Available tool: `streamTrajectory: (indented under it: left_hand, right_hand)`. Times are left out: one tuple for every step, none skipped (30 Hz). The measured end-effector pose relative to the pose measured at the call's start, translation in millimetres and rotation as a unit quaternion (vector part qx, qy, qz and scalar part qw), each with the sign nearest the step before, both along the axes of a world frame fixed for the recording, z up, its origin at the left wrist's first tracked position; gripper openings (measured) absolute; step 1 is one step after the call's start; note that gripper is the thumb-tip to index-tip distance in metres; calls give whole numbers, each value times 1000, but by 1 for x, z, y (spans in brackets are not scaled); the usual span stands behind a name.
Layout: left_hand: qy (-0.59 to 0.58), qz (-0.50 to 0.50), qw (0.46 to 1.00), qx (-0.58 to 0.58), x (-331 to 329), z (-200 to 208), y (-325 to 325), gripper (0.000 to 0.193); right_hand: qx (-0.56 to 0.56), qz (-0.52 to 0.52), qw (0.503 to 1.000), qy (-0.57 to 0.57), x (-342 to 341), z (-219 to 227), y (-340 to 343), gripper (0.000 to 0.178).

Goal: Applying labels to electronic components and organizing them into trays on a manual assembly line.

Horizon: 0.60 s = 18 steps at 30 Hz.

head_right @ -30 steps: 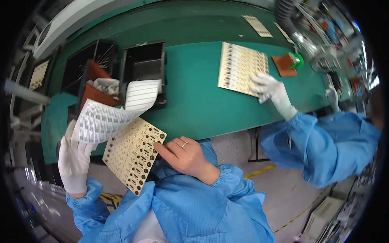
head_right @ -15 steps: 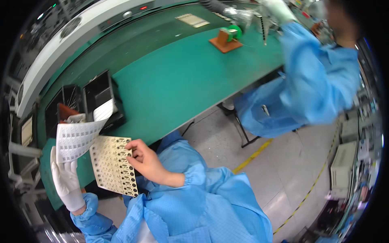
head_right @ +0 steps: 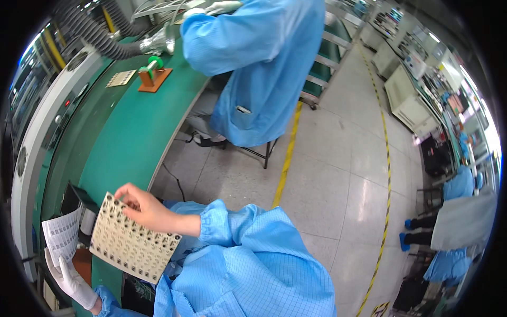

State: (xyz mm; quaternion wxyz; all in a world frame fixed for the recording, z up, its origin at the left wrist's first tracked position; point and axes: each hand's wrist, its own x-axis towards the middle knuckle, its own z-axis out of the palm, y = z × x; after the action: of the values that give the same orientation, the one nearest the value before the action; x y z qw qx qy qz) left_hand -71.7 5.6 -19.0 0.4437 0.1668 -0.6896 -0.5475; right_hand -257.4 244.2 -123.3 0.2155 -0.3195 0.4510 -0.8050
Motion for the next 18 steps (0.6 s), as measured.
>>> streamTrajectory:
  left_hand:
    - [-14,-13,1000,-13,-5,-3,-5,51]
    - [-25,-22,999,-9,-6,-7,-8,51]
    - [-24,-36,999,-5,-14,-10,-5,51]
    - [-33,-31,999,8,-20,-11,6,51]
    - [-42,-23,999,20,-25,-13,11,51]
    - [-47,-15,998,23,-25,-12,11,51]
    - [-49,-11,999,22,-24,-13,6,51]
    - [-39,-41,998,19,-20,-14,-3,53]
    - [-31,-64,997,16,-8,-16,-8,54]
    - [-52,-54,997,24,-8,-17,4,59]
    - [-74,-24,996,41,-13,-10,21,63]
    - [-69,-11,997,30,-21,-8,32,64]
    - [-80,-16,996,32,-25,-3,42,61]
    - [-78,-30,995,45,-27,-8,40,60]
    - [-71,-45,995,56,-27,-11,36,59]
    - [-48,-30,996,72,-22,-16,35,58]
    - [-25,-17,996,87,-13,-22,35,57]
    - [-27,23,996,88,-5,-22,35,57]
  right_hand:
    - [-1,-10,1000,-17,-13,3,7,36]
    - [-1,-22,1000,-17,-24,6,13,36]
    - [-3,-56,998,-29,-36,6,17,37]
    - [-5,-89,995,-42,-49,6,21,38]
    - [-2,-97,994,-43,-62,4,23,38]
    - [9,-124,992,-28,-75,8,25,38]
    - [19,-146,989,-13,-87,11,25,38]
    - [32,-150,988,-21,-96,15,22,37]
    - [44,-147,988,-28,-107,20,18,36]
    - [89,-161,983,-11,-118,17,16,37]
    - [125,-157,980,6,-131,14,11,37]
    - [139,-161,977,15,-144,9,9,38]
    - [176,-179,968,17,-152,14,10,38]
    - [136,-133,981,-47,-157,18,10,40]
    - [124,-144,982,-21,-169,6,3,40]
    - [102,-108,988,-36,-176,3,-3,40]
    - [78,-68,992,-74,-179,-2,-13,39]
    - [105,-63,990,-70,-183,-4,-23,40]
